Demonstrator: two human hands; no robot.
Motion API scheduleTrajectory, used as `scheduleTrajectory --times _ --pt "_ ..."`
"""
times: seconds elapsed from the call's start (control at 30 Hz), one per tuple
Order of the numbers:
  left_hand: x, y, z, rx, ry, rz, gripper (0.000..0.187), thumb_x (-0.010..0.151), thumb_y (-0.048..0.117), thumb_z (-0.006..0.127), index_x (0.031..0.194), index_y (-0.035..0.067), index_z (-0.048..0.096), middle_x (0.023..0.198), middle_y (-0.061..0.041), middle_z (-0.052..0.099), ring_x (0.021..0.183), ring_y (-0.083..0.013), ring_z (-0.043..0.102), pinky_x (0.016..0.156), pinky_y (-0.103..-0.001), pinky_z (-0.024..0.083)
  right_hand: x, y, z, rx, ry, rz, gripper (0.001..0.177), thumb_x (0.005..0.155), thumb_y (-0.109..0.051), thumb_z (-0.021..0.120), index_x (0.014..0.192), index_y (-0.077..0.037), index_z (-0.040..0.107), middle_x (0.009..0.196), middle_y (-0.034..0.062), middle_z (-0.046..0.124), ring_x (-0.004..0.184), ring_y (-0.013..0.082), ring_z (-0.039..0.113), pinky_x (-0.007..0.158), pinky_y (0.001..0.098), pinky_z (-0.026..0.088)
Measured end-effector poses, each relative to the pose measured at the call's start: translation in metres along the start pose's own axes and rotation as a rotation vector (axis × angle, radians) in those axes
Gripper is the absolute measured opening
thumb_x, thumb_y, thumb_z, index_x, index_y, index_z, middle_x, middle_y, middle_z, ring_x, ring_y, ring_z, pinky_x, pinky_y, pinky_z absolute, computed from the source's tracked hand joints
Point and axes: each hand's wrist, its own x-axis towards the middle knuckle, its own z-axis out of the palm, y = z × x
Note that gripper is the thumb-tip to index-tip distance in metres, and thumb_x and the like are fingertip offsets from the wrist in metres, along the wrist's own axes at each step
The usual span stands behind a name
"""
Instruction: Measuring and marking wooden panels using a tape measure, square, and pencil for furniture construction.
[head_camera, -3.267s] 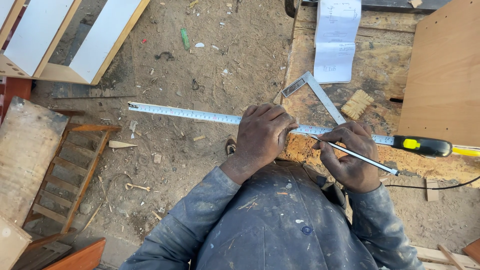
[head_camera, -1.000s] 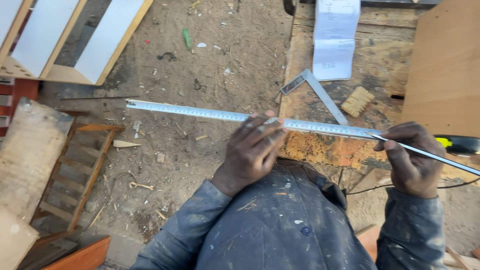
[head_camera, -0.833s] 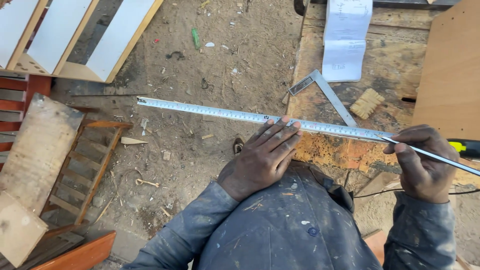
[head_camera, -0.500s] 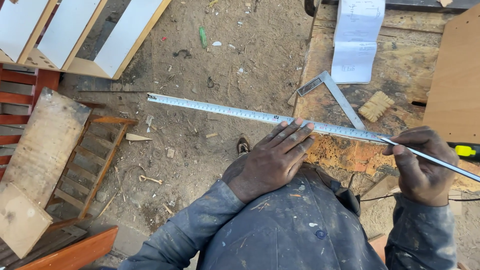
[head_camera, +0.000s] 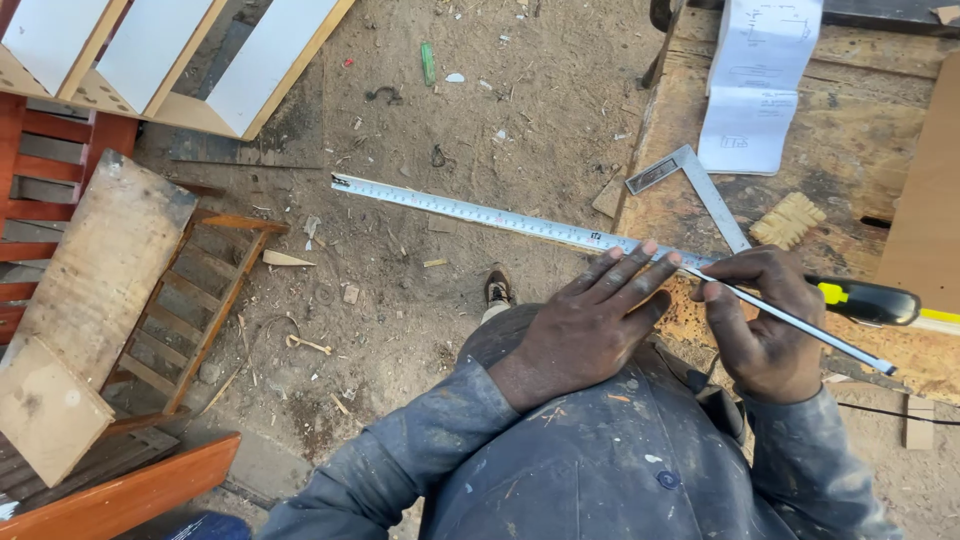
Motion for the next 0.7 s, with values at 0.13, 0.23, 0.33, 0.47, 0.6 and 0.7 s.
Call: scheduleTrajectory --times 0.13,0.23,0.33,0.47,0.6,0.7 --pt "0.001 0.0 -0.003 0.089 -0.028 0.017 0.033 0.111 0.018 0.05 0.138 0.01 0.068 0.16 -0.011 0.047 0.153 -0.0309 0.044 0.131 -0.045 0.034 0.004 -0.007 0.013 -0.06 -0.013 -0.026 0.021 0.105 -0.018 0.061 0.098 -0.001 0.07 0.096 0.0111 0.071 0.094 0.0299 0.062 0.095 0.0414 0.044" --pt "-0.002 -0.001 0.001 0.128 -0.05 0.022 0.036 0.112 0.019 0.05 0.143 0.012 0.066 0.164 -0.01 0.042 0.156 -0.0296 0.04 0.134 -0.045 0.031 0.005 -0.009 0.017 -0.065 0.01 -0.027 0.022 0.106 -0.019 0.062 0.098 0.0 0.07 0.099 0.0124 0.072 0.096 0.0302 0.063 0.096 0.0414 0.045" --pt "-0.005 -0.003 0.008 0.108 -0.023 0.032 0.031 0.111 0.018 0.055 0.137 0.01 0.07 0.162 -0.011 0.043 0.156 -0.0291 0.04 0.134 -0.045 0.031 0.005 -0.01 0.021 -0.085 0.012 -0.006 0.022 0.106 -0.019 0.062 0.099 -0.001 0.07 0.099 0.0125 0.072 0.096 0.031 0.064 0.095 0.0421 0.046" --pt "-0.009 -0.006 0.016 0.059 0.023 0.071 0.03 0.108 0.01 0.055 0.133 0.008 0.07 0.159 -0.014 0.047 0.154 -0.0339 0.043 0.133 -0.048 0.036 0.013 -0.023 0.027 -0.104 -0.013 -0.018 0.025 0.105 -0.022 0.061 0.099 0.001 0.068 0.092 0.0132 0.068 0.09 0.0316 0.062 0.088 0.0432 0.046" --pt "-0.019 -0.011 0.038 0.009 0.044 0.085 0.037 0.097 0.008 0.065 0.134 0.004 0.069 0.151 -0.022 0.055 0.143 -0.0374 0.054 0.128 -0.051 0.041 0.03 -0.043 0.038 -0.01 -0.07 -0.114 0.017 0.1 -0.017 0.063 0.099 -0.001 0.068 0.093 0.014 0.071 0.088 0.031 0.065 0.088 0.0417 0.049" --pt "-0.035 -0.012 0.071 0.009 -0.027 0.067 0.032 0.094 0.02 0.066 0.124 0.011 0.076 0.134 -0.01 0.068 0.137 -0.0343 0.055 0.128 -0.054 0.036 0.044 -0.063 0.047 0.04 -0.139 -0.138 0.016 0.099 -0.016 0.064 0.098 -0.002 0.071 0.085 0.0123 0.068 0.08 0.0275 0.061 0.078 0.0388 0.046"
